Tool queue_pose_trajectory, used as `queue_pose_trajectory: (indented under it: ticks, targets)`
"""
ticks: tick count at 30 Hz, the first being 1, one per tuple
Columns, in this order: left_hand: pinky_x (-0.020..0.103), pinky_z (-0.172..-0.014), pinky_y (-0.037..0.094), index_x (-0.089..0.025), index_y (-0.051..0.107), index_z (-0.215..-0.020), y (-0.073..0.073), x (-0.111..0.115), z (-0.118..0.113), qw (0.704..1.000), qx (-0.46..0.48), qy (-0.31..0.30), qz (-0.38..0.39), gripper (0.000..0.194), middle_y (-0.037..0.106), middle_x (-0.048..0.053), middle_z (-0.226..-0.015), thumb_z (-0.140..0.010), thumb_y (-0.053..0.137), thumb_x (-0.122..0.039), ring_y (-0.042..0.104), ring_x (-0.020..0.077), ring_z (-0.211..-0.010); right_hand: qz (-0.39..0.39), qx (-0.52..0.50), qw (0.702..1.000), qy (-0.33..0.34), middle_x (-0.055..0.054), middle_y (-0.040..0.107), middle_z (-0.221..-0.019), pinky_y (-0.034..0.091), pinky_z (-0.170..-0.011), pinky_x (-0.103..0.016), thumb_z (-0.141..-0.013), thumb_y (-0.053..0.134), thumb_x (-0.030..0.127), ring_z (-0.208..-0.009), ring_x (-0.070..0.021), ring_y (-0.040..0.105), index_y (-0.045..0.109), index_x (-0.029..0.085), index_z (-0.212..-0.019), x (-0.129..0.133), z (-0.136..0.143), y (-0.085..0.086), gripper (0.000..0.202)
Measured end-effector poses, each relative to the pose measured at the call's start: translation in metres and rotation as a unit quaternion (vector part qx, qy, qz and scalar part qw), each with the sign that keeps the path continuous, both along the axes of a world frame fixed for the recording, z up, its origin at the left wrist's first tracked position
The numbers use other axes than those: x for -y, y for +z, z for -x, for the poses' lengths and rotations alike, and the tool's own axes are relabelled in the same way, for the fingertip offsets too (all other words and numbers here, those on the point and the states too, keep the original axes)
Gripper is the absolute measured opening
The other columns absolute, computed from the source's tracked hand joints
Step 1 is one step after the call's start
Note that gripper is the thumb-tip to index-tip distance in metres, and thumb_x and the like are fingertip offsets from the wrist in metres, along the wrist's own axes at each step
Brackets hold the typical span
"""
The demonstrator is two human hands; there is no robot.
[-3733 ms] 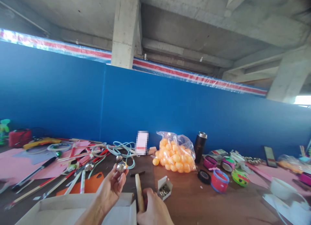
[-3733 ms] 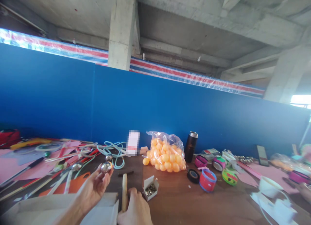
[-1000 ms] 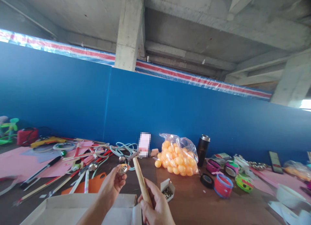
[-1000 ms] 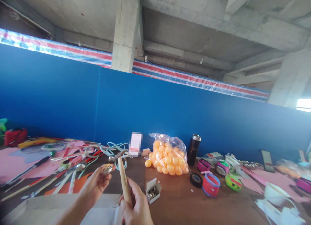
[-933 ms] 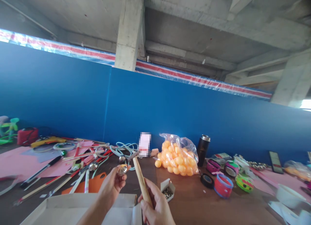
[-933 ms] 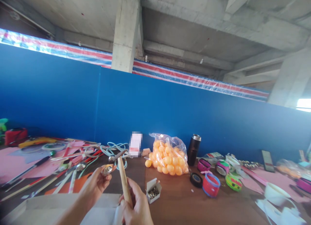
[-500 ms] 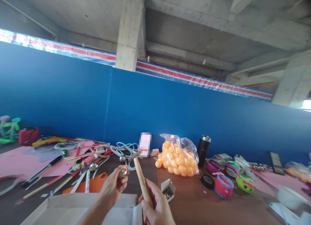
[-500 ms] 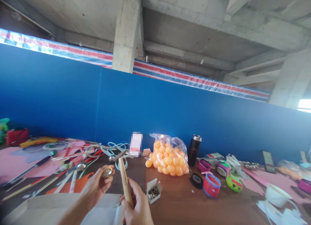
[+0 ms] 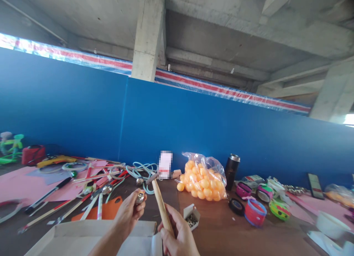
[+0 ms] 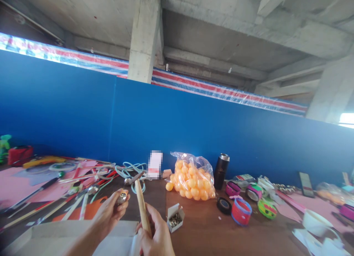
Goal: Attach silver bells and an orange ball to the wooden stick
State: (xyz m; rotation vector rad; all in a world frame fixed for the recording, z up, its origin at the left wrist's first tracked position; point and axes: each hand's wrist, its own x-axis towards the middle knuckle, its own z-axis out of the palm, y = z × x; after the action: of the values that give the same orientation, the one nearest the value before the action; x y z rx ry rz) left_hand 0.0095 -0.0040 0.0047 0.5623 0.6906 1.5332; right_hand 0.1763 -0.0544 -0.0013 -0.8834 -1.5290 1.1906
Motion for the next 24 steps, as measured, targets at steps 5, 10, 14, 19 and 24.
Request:
queue_pose_trajectory:
  ticks: [5, 10, 14, 19, 24]
  targets:
    - [0.011, -0.032, 0.014, -0.012, 0.053, -0.07, -0.0009, -0.0001, 0.0011, 1.0, -0.011, -0.001, -0.001, 0.02, 0.054, 0.0, -0.063, -0.07, 0.063, -0.029, 0.031, -0.0007, -0.038, -0.005, 0.002, 1.0, -0.001, -0.001, 0.058, -0.076, 0.033, -0.03, -0.014, -0.074, 0.056, 0.022, -0.036, -0.0033, 0.042, 0.042, 0.02, -0.126, -0.0015, -0.0004, -0.0033, 0.054]
    - [0.012, -0.032, 0.016, -0.012, 0.053, -0.072, 0.0029, 0.0009, -0.0002, 1.0, -0.007, 0.019, 0.014, 0.02, 0.055, 0.001, -0.064, -0.07, 0.064, -0.029, 0.034, 0.0002, -0.038, -0.002, 0.005, 1.0, 0.001, -0.002, 0.06, -0.078, 0.033, -0.03, -0.015, -0.074, 0.056, 0.024, -0.036, -0.0039, 0.043, 0.041, 0.019, -0.126, -0.0025, -0.001, -0.0059, 0.055]
    - [0.014, -0.033, 0.023, -0.013, 0.054, -0.078, 0.0052, -0.0006, -0.0006, 0.999, 0.03, 0.024, 0.031, 0.019, 0.056, 0.002, -0.066, -0.07, 0.063, -0.028, 0.04, 0.0031, -0.04, -0.002, -0.005, 1.0, -0.003, -0.001, 0.059, -0.077, 0.032, -0.031, -0.015, -0.073, 0.055, 0.023, -0.036, -0.0039, 0.042, 0.042, 0.019, -0.125, -0.0026, -0.0007, -0.0059, 0.054]
    - [0.017, -0.036, 0.031, -0.014, 0.053, -0.077, 0.0003, -0.0042, 0.0021, 0.998, 0.058, -0.016, 0.013, 0.012, 0.061, 0.006, -0.075, -0.073, 0.058, -0.025, 0.046, 0.0053, -0.045, -0.003, -0.005, 1.0, -0.007, -0.001, 0.059, -0.076, 0.032, -0.03, -0.014, -0.073, 0.054, 0.021, -0.036, -0.0037, 0.042, 0.041, 0.019, -0.125, -0.0019, -0.0001, -0.0044, 0.053]
    - [0.016, -0.033, 0.026, -0.013, 0.055, -0.073, -0.0015, -0.005, 0.0004, 0.999, 0.025, -0.005, 0.029, 0.009, 0.057, 0.004, -0.067, -0.072, 0.056, -0.022, 0.041, 0.004, -0.041, 0.0, -0.004, 1.0, -0.006, 0.0, 0.058, -0.075, 0.031, -0.03, -0.014, -0.073, 0.056, 0.025, -0.036, -0.0039, 0.042, 0.042, 0.02, -0.125, -0.0013, -0.0002, -0.0034, 0.054]
